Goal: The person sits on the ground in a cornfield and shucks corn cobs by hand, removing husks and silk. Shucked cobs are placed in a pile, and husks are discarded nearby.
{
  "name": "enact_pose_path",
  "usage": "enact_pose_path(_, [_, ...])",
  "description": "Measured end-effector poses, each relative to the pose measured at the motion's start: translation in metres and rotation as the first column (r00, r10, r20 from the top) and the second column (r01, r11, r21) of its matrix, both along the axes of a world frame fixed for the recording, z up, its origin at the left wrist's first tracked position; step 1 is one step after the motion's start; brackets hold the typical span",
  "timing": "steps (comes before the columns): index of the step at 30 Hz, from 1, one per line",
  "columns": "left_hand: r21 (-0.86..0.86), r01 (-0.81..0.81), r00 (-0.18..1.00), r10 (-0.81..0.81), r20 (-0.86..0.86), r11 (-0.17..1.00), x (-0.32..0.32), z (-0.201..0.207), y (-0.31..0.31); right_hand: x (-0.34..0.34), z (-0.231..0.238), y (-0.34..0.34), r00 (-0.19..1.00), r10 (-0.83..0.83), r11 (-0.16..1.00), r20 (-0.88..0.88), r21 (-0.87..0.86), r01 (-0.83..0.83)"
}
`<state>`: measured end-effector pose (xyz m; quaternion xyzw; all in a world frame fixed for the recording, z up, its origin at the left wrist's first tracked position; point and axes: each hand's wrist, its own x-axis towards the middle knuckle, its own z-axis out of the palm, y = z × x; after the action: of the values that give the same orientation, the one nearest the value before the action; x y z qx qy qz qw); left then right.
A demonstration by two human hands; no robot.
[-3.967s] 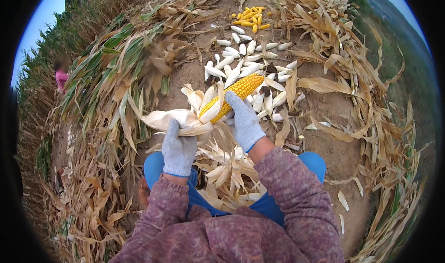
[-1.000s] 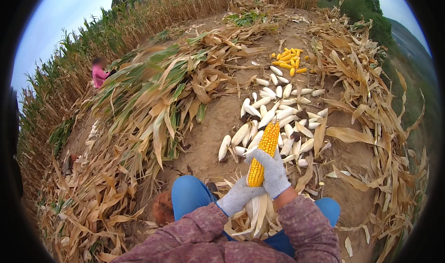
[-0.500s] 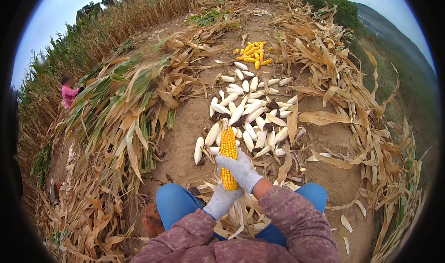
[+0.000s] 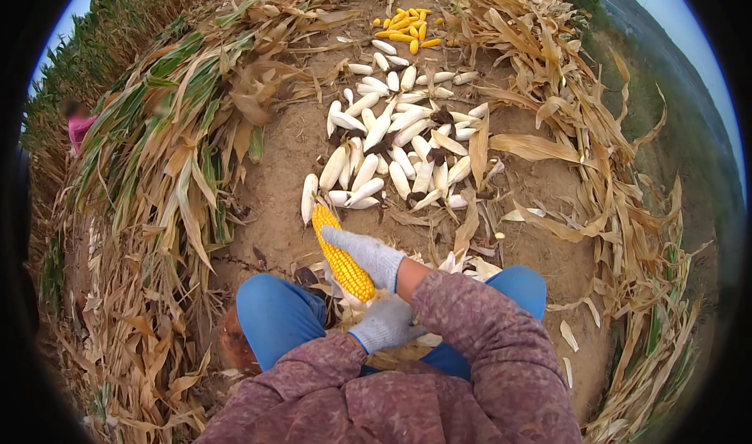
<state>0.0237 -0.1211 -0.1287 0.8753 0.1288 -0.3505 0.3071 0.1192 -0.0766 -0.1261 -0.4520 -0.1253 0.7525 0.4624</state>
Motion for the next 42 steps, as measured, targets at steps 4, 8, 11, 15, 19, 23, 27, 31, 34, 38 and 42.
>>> enact_pose_path(4, [-0.159, -0.265, 0.725, 0.305, 0.617, 0.951, -0.031, -0.038, 0.002, 0.043, 0.016, 0.019, 0.887, -0.344, 0.915, -0.309, 0.104, 0.391])
enact_pose_path(8, [-0.749, -0.605, 0.116, 0.961, 0.250, 0.268, -0.028, -0.043, 0.049, 0.060, 0.025, 0.015, 0.848, -0.402, 0.874, -0.345, 0.131, 0.467])
enact_pose_path(11, [-0.909, -0.159, -0.274, 0.902, -0.334, -0.384, -0.042, -0.036, 0.086, 0.058, 0.023, 0.010, 0.890, -0.390, 0.893, -0.236, 0.137, 0.428])
enact_pose_path(15, [-0.927, -0.327, -0.039, 0.983, -0.180, -0.183, -0.028, 0.019, 0.064, 0.032, 0.002, 0.009, 0.854, -0.501, 0.824, -0.139, 0.226, 0.520])
enact_pose_path(19, [-0.857, -0.494, 0.007, 0.984, -0.177, -0.150, -0.044, 0.013, 0.066, 0.017, -0.024, -0.002, 0.889, -0.450, 0.865, 0.085, 0.291, 0.410])
enact_pose_path(23, [-0.757, -0.653, 0.030, 0.999, -0.041, -0.012, -0.049, 0.024, 0.070, 0.015, -0.018, 0.004, 0.829, -0.542, 0.828, 0.136, 0.253, 0.500])
enact_pose_path(27, [-0.389, -0.784, 0.091, 0.709, 0.699, 0.483, -0.043, 0.028, 0.078, 0.020, 0.013, 0.004, 0.928, -0.371, 0.921, 0.024, 0.135, 0.365])
enact_pose_path(31, [-0.098, -0.816, 0.225, 0.469, 0.854, 0.570, -0.042, 0.046, 0.093, 0.009, 0.019, 0.000, 0.923, -0.329, 0.900, 0.201, 0.362, 0.242])
enact_pose_path(34, [-0.225, -0.728, 0.194, 0.510, 0.838, 0.647, -0.048, 0.062, 0.104, 0.023, 0.033, 0.001, 0.925, -0.300, 0.928, 0.231, 0.294, 0.228])
enact_pose_path(38, [-0.023, -0.682, 0.361, 0.364, 0.859, 0.731, -0.044, 0.077, 0.120, 0.040, 0.001, 0.012, 0.886, -0.450, 0.874, 0.108, 0.256, 0.413])
enact_pose_path(42, [-0.159, -0.617, 0.170, 0.328, 0.929, 0.771, -0.034, 0.096, 0.146, 0.043, 0.004, 0.017, 0.846, -0.532, 0.846, -0.023, 0.018, 0.533])
